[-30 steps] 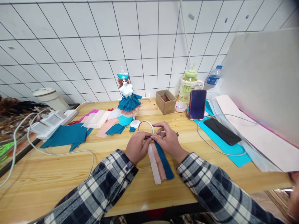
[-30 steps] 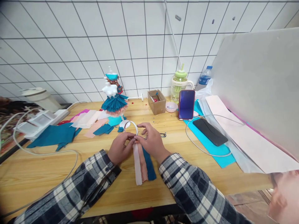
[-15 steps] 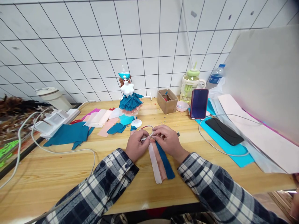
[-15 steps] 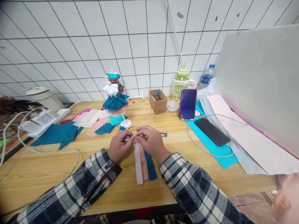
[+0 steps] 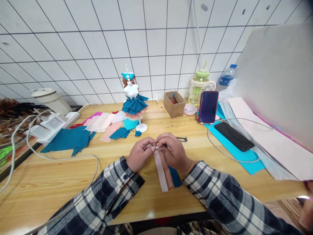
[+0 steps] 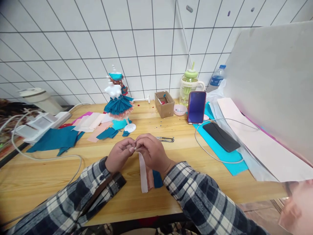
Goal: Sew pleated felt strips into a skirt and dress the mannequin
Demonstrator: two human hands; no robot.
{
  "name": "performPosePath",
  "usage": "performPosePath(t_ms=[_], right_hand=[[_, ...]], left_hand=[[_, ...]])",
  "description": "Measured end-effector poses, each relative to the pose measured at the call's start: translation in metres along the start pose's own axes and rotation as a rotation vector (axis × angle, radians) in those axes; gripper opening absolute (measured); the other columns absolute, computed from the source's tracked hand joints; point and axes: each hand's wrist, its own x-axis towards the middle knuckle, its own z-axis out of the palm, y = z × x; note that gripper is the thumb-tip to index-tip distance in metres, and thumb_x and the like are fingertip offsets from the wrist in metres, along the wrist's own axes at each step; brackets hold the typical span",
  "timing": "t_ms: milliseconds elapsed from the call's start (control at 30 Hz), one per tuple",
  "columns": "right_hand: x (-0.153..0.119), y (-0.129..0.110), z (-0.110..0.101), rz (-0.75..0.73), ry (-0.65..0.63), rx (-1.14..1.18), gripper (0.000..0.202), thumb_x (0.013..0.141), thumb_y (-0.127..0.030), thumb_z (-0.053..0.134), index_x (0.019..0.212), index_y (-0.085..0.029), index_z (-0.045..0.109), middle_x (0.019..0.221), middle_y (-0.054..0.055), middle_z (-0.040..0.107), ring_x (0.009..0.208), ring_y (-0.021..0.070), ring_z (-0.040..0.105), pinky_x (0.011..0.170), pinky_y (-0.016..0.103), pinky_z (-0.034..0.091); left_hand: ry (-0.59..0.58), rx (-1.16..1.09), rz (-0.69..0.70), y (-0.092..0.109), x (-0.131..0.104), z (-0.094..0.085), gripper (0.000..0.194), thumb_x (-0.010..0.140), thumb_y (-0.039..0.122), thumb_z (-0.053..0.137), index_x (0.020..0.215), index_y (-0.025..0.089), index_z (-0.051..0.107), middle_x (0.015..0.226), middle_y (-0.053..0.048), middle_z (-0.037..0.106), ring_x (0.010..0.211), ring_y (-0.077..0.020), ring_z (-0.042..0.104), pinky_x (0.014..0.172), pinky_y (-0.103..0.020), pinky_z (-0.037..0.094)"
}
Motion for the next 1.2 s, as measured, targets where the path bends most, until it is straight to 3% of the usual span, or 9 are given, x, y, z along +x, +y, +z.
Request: performPosePath(t_ms=[133, 267, 433, 500, 633, 767, 933, 1067, 1200], right_hand=[[0.001, 0.001, 0.002, 0.109, -0.001, 0.123, 0.012, 0.092, -0.024, 0.052, 0.08, -0.021, 0.054, 0.087, 0.004, 0.06, 0.086, 0.0167, 0.058, 0.08, 0.033, 0.049], [0.005, 0.006, -0.002, 0.412, 0.161, 0.441, 0.018, 0.09, -0.036, 0.057, 0.079, -0.021, 0.053, 0.085, 0.001, 0.059, 0.077, 0.014, 0.06, 0.074, 0.031, 0.052], [0.007, 0.028, -0.01, 0.799, 0.078, 0.59, 0.033, 0.066, -0.045, 0.078, 0.078, -0.018, 0.065, 0.071, 0.0, 0.062, 0.062, 0.0117, 0.058, 0.055, 0.024, 0.048], [0.005, 0.035, -0.01, 0.891, 0.063, 0.618, 0.036, 0.062, -0.046, 0.081, 0.079, -0.017, 0.068, 0.064, -0.002, 0.06, 0.053, 0.0089, 0.052, 0.047, 0.021, 0.043], [0.002, 0.037, -0.008, 0.948, 0.052, 0.659, 0.033, 0.063, -0.043, 0.081, 0.079, -0.016, 0.07, 0.056, -0.003, 0.057, 0.048, 0.0069, 0.048, 0.044, 0.019, 0.037], [0.002, 0.033, -0.006, 0.943, 0.042, 0.626, 0.032, 0.064, -0.042, 0.079, 0.078, -0.016, 0.07, 0.051, -0.005, 0.054, 0.044, 0.006, 0.042, 0.041, 0.019, 0.03], [0.002, 0.032, -0.005, 0.928, -0.032, 0.525, 0.032, 0.066, -0.044, 0.076, 0.078, -0.015, 0.068, 0.05, -0.007, 0.049, 0.042, 0.0054, 0.037, 0.042, 0.02, 0.026], [0.002, 0.031, -0.002, 0.889, -0.073, 0.457, 0.03, 0.066, -0.043, 0.075, 0.076, -0.016, 0.065, 0.057, -0.006, 0.053, 0.046, 0.0055, 0.038, 0.043, 0.02, 0.026], [0.002, 0.028, 0.001, 0.851, -0.107, 0.444, 0.026, 0.068, -0.041, 0.073, 0.074, -0.017, 0.063, 0.059, -0.006, 0.054, 0.049, 0.0061, 0.039, 0.045, 0.02, 0.028]], left_hand=[[-0.026, -0.141, -0.093, -0.013, 0.004, -0.002, 0.033, 0.075, 0.047, 0.068, 0.079, 0.015, 0.058, 0.059, 0.005, 0.045, 0.051, -0.0072, 0.035, 0.051, -0.02, 0.027], [0.047, -0.011, -0.065, -0.018, 0.009, -0.014, 0.032, 0.08, 0.049, 0.059, 0.08, 0.016, 0.058, 0.054, 0.006, 0.044, 0.048, -0.0078, 0.034, 0.05, -0.021, 0.029], [-0.04, 0.948, 0.274, 0.015, 0.012, -0.047, 0.024, 0.083, 0.042, 0.059, 0.08, 0.02, 0.069, 0.062, -0.002, 0.06, 0.062, -0.0156, 0.053, 0.063, -0.027, 0.038], [0.07, 1.267, 0.341, 0.028, 0.011, -0.062, 0.023, 0.085, 0.039, 0.057, 0.082, 0.022, 0.072, 0.065, -0.004, 0.063, 0.065, -0.0181, 0.056, 0.063, -0.028, 0.037], [0.159, 1.606, 0.067, 0.028, 0.009, -0.086, 0.017, 0.084, 0.033, 0.059, 0.078, 0.022, 0.071, 0.063, -0.004, 0.063, 0.057, -0.0184, 0.052, 0.054, -0.026, 0.027], [0.179, 1.617, -0.046, 0.014, 0.011, -0.092, 0.013, 0.082, 0.027, 0.061, 0.075, 0.019, 0.07, 0.067, -0.005, 0.063, 0.064, -0.0211, 0.055, 0.06, -0.028, 0.033], [0.288, 1.502, 0.069, 0.016, 0.012, -0.062, 0.026, 0.091, 0.037, 0.052, 0.103, 0.022, 0.07, 0.1, -0.011, 0.068, 0.098, -0.0321, 0.057, 0.08, -0.042, 0.039], [0.012, 0.927, 0.114, 0.011, 0.008, -0.028, 0.039, 0.098, 0.039, 0.037, 0.093, 0.02, 0.071, 0.082, -0.004, 0.072, 0.076, -0.0183, 0.063, 0.072, -0.03, 0.042], [-0.061, 0.852, 0.136, -0.002, 0.004, -0.012, 0.034, 0.096, 0.041, 0.043, 0.088, 0.021, 0.07, 0.083, -0.002, 0.072, 0.08, -0.0182, 0.062, 0.078, -0.032, 0.038]])
